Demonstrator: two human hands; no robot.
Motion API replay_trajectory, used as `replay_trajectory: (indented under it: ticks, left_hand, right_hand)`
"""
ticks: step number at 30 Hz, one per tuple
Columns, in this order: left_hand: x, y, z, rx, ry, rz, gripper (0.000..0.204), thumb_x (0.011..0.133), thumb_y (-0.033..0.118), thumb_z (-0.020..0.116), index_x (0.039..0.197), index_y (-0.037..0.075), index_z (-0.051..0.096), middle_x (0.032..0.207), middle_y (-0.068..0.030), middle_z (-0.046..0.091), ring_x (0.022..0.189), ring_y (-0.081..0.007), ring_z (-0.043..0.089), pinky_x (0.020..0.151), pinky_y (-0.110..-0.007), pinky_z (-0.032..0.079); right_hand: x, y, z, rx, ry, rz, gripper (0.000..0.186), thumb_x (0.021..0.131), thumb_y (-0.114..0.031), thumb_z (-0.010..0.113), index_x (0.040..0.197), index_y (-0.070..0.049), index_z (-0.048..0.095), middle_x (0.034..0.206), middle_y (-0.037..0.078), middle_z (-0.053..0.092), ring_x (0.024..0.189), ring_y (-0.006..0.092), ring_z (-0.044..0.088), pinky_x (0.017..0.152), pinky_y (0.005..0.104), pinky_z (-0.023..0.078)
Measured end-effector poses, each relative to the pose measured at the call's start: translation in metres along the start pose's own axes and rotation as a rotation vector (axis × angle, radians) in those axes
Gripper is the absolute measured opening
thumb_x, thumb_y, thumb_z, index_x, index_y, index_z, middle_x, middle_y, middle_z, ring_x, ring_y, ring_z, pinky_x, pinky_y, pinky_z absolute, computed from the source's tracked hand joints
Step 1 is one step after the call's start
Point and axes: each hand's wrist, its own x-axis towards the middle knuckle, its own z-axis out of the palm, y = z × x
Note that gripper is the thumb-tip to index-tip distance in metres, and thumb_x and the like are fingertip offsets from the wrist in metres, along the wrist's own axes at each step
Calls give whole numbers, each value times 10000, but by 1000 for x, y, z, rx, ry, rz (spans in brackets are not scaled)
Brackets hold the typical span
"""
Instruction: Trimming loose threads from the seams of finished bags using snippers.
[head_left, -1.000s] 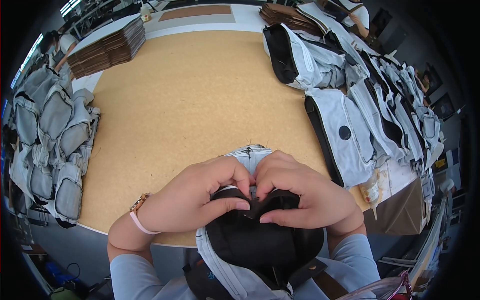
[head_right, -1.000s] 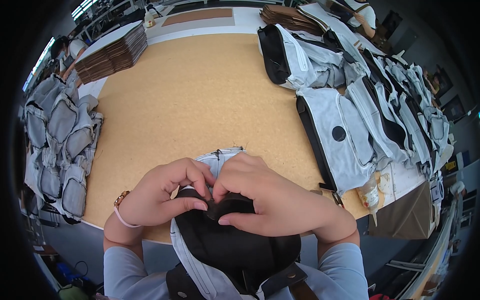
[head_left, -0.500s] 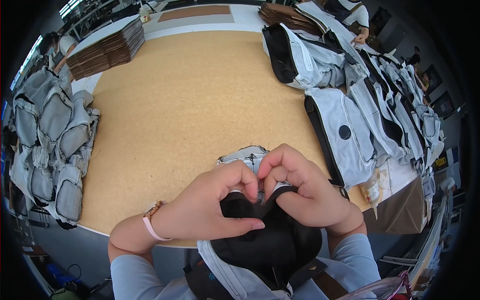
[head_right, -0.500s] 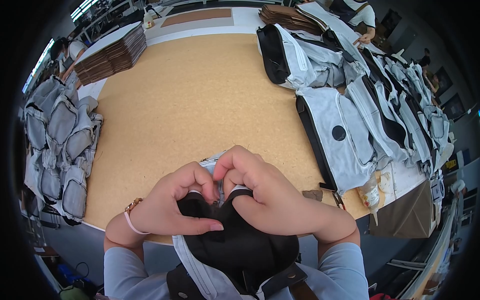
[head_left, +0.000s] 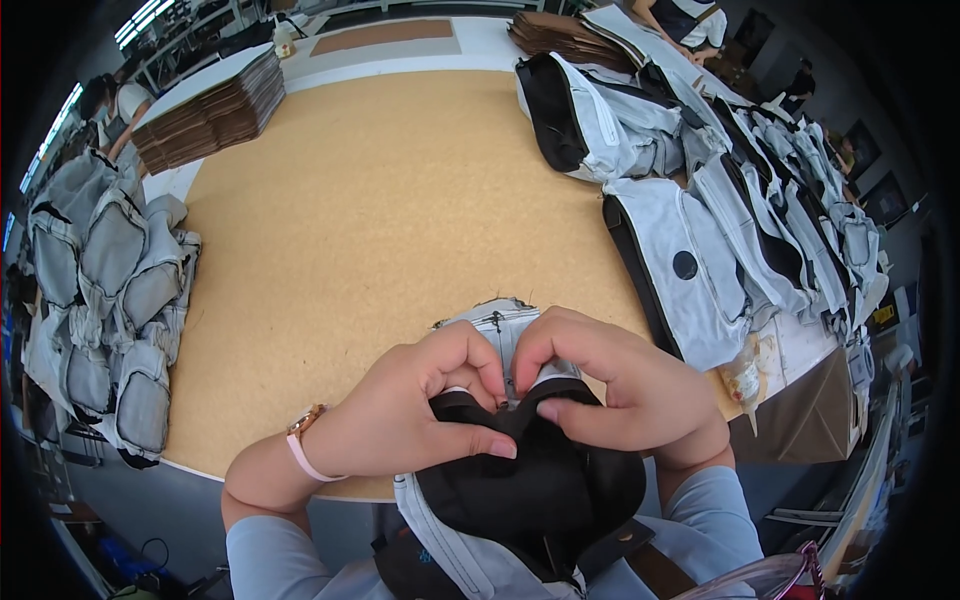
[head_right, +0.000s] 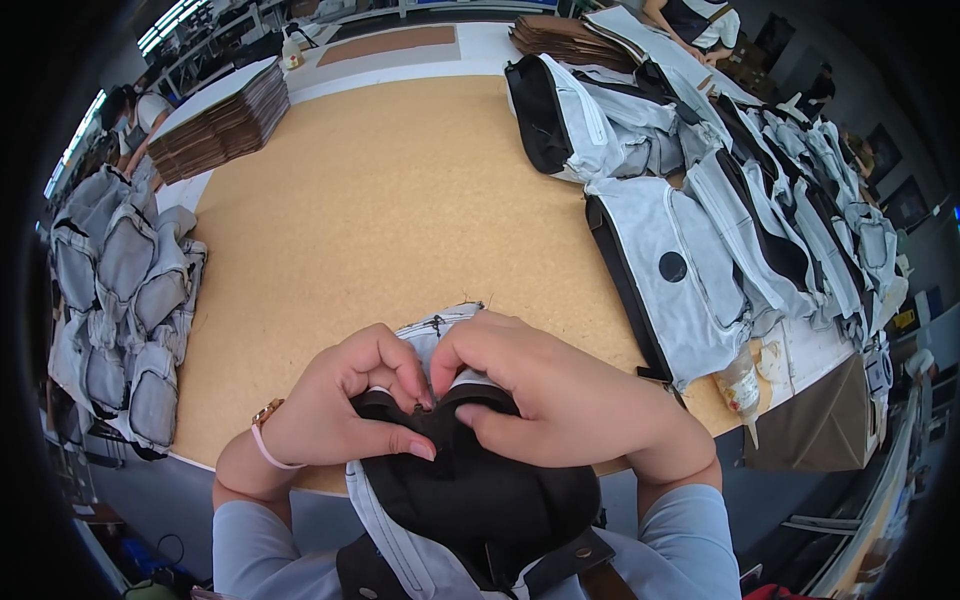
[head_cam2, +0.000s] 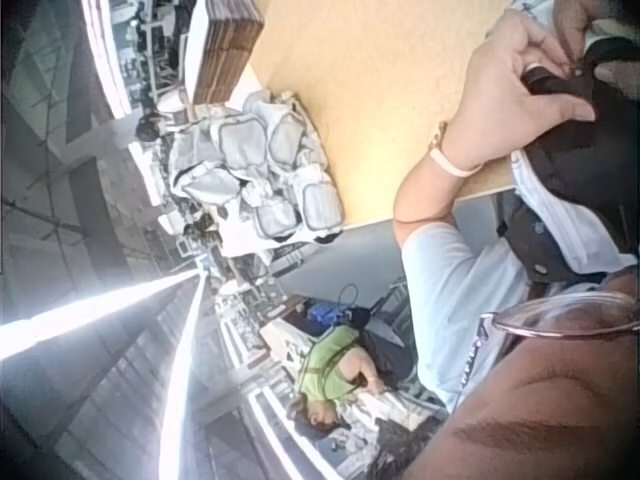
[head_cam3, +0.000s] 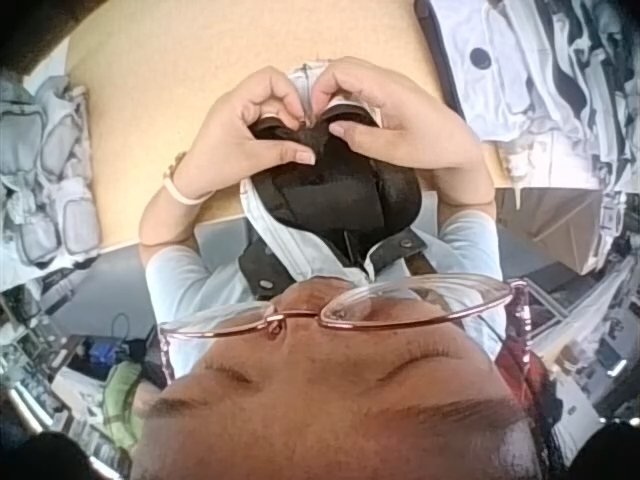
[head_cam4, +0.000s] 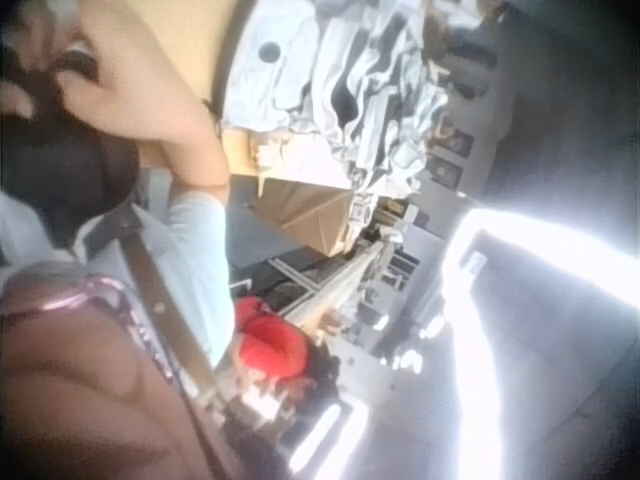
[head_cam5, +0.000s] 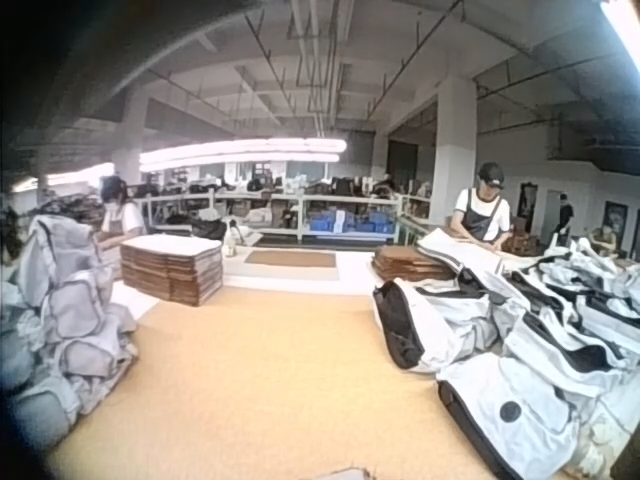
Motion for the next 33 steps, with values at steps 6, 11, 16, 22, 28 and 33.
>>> replay_trajectory:
  ticks: [6,11,16,22,28,33]
  left_hand:
    - [1,2,6,43,41,-20,410,698,-25,828,951,53,515,957,-30,614,855,-90,606,811,-223,466]
    - [4,7,-6,459,40,104,267,763,118,802,889,54,576,910,-21,627,910,-121,606,803,-266,477]
    - [3,3,-12,82,-10,-43,177,773,20,752,886,44,619,957,-46,633,1024,-186,577,941,-319,417]
    - [7,-10,-9,-47,-118,121,123,882,96,679,932,32,586,966,-26,631,943,-112,576,884,-270,439]
    - [-1,-6,-1,-55,-120,-10,90,880,59,651,917,31,574,944,-33,626,925,-122,577,869,-274,444]
    - [-1,-1,2,-20,-110,27,94,901,47,620,957,25,548,933,-21,613,871,-85,574,836,-240,445]
  right_hand:
    - [4,6,4,-241,-20,-159,127,811,-114,692,903,-72,614,863,50,588,929,246,531,830,365,401]
    - [5,7,3,-165,44,-172,53,857,-93,636,823,-54,624,815,45,593,846,248,541,800,358,406]
    - [-5,-2,10,-170,131,-69,58,889,-77,588,870,-41,629,841,70,606,840,263,549,801,361,416]
    - [-21,2,24,-138,256,-83,70,899,-88,585,905,-27,620,817,86,591,833,273,541,768,365,421]
    - [-20,-3,32,-318,222,-115,66,891,-71,587,847,-23,580,774,97,549,794,292,511,741,376,413]
    - [-26,-7,41,-369,282,-97,66,886,-56,579,836,-19,557,774,110,528,795,306,504,757,390,407]
